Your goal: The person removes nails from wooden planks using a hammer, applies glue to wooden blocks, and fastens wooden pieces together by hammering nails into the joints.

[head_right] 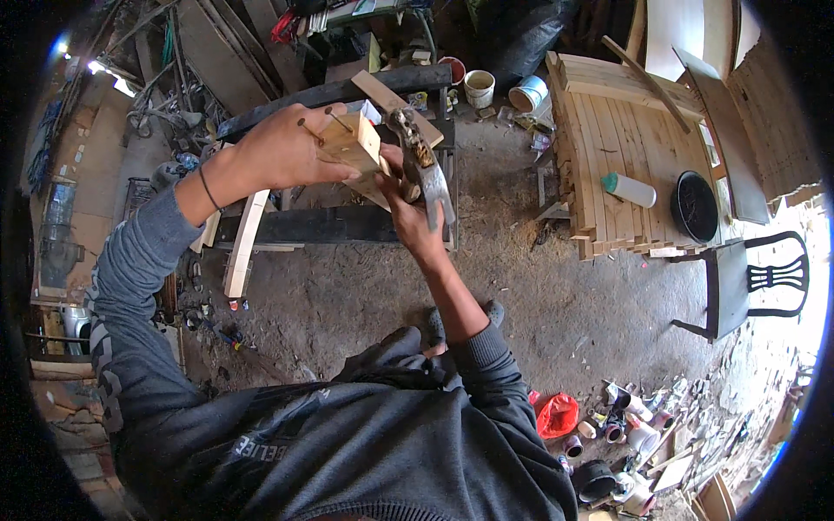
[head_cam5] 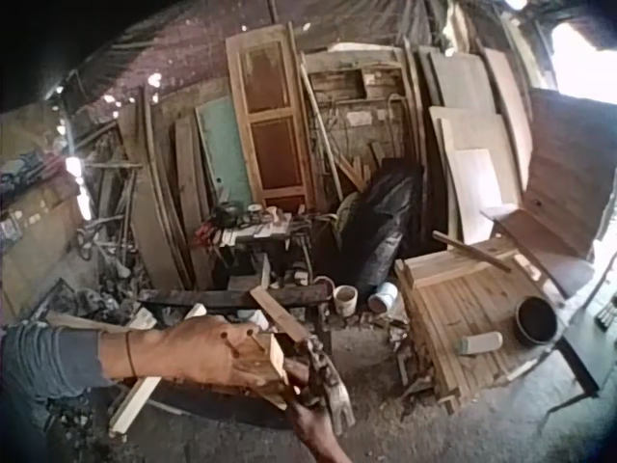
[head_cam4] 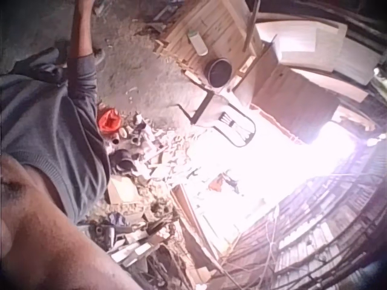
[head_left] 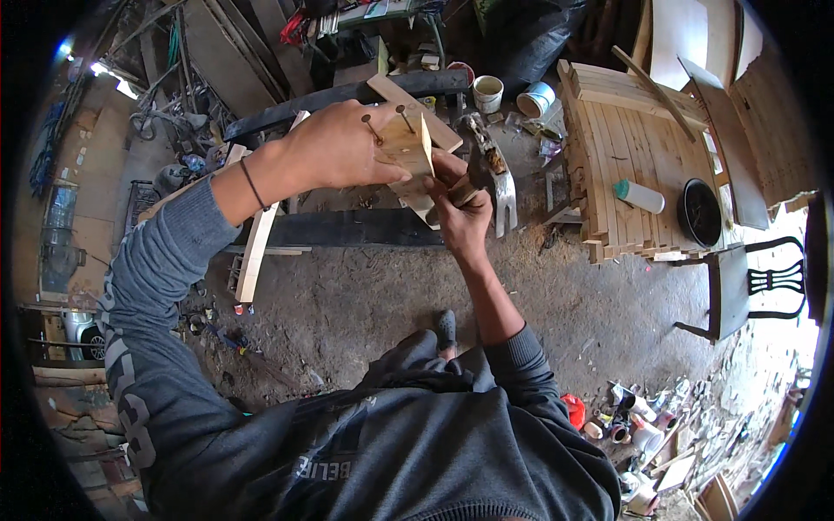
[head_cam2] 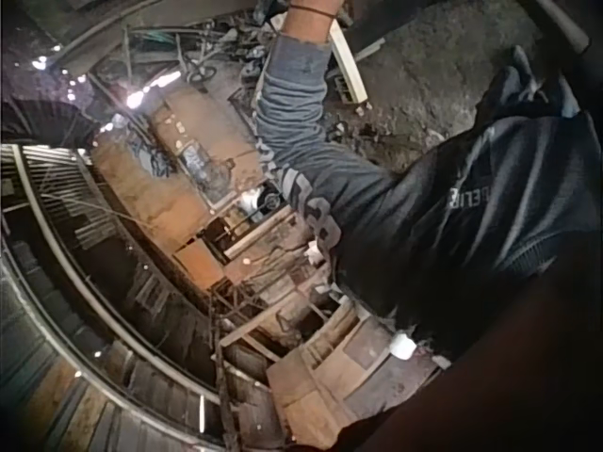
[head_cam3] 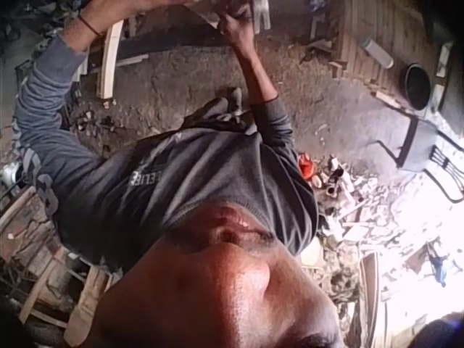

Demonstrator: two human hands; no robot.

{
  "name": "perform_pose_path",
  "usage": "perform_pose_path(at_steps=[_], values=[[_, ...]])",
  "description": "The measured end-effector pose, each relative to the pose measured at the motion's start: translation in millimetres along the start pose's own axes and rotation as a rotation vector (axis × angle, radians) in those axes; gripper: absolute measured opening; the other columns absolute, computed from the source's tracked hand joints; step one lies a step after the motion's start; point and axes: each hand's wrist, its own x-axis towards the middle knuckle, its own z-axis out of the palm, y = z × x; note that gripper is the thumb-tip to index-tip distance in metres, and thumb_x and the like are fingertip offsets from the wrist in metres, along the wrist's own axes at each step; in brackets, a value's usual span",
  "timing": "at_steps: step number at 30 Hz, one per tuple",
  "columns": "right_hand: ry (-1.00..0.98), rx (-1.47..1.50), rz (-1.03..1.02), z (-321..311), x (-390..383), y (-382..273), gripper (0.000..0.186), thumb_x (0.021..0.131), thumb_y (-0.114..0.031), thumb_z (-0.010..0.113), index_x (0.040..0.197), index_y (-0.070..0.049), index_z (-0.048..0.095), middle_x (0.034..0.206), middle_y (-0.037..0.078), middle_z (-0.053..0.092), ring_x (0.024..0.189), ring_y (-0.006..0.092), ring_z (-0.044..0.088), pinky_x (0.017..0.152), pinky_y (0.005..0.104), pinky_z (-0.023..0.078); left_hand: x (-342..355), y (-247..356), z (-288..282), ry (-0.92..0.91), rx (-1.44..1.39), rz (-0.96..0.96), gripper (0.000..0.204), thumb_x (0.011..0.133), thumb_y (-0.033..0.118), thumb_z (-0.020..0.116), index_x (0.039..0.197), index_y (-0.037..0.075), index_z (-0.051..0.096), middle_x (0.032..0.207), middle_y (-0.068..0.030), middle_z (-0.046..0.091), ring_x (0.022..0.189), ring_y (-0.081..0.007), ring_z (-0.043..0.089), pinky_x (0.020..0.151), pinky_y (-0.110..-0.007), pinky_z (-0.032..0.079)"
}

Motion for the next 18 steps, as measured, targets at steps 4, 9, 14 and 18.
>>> perform_pose_path(at_steps=[4, 9, 14, 18], values=[[0.093, -0.045, -0.091, 5.3, 0.0, 12.4, 0.026, 0.093, 0.004, 0.068, 0.119, 0.002, 0.068, 0.125, 0.01, 0.066, 0.117, 0.0179, 0.062, 0.102, 0.0328, 0.049, 3.6, 6.6, -6.1, -0.01, 0.001, -0.03, 0.07, 0.076, 0.05, 0.081, 0.115, -0.002, 0.056, 0.085, -0.0262, 0.069, 0.085, -0.0446, 0.069, 0.074, -0.048, 0.056], [0.149, -0.154, -0.143, 14.0, 0.2, 10.4, 0.022, 0.094, 0.001, 0.069, 0.116, 0.002, 0.069, 0.119, 0.007, 0.065, 0.11, 0.0141, 0.062, 0.098, 0.0289, 0.048, -1.8, 10.6, -8.5, 0.048, -0.001, -0.021, 0.069, 0.077, 0.048, 0.083, 0.116, -0.004, 0.06, 0.082, -0.0228, 0.069, 0.078, -0.0415, 0.069, 0.07, -0.043, 0.057], [0.146, -0.098, -0.145, 13.7, 0.3, 12.1, 0.02, 0.094, 0.002, 0.068, 0.114, 0.002, 0.069, 0.113, 0.006, 0.064, 0.107, 0.0122, 0.061, 0.095, 0.0268, 0.048, -1.7, 5.6, -5.8, 0.039, -0.013, 0.007, 0.071, 0.076, 0.048, 0.083, 0.118, -0.005, 0.059, 0.08, -0.0248, 0.069, 0.077, -0.0427, 0.069, 0.068, -0.044, 0.057], [0.13, -0.161, -0.167, 7.8, 2.8, 13.7, 0.02, 0.094, 0.003, 0.067, 0.114, 0.002, 0.069, 0.109, 0.005, 0.062, 0.104, 0.0115, 0.06, 0.092, 0.0258, 0.048, 0.1, 7.0, -5.8, 0.062, -0.012, 0.012, 0.071, 0.075, 0.05, 0.083, 0.115, -0.005, 0.061, 0.078, -0.0249, 0.068, 0.076, -0.0427, 0.069, 0.067, -0.044, 0.056]])
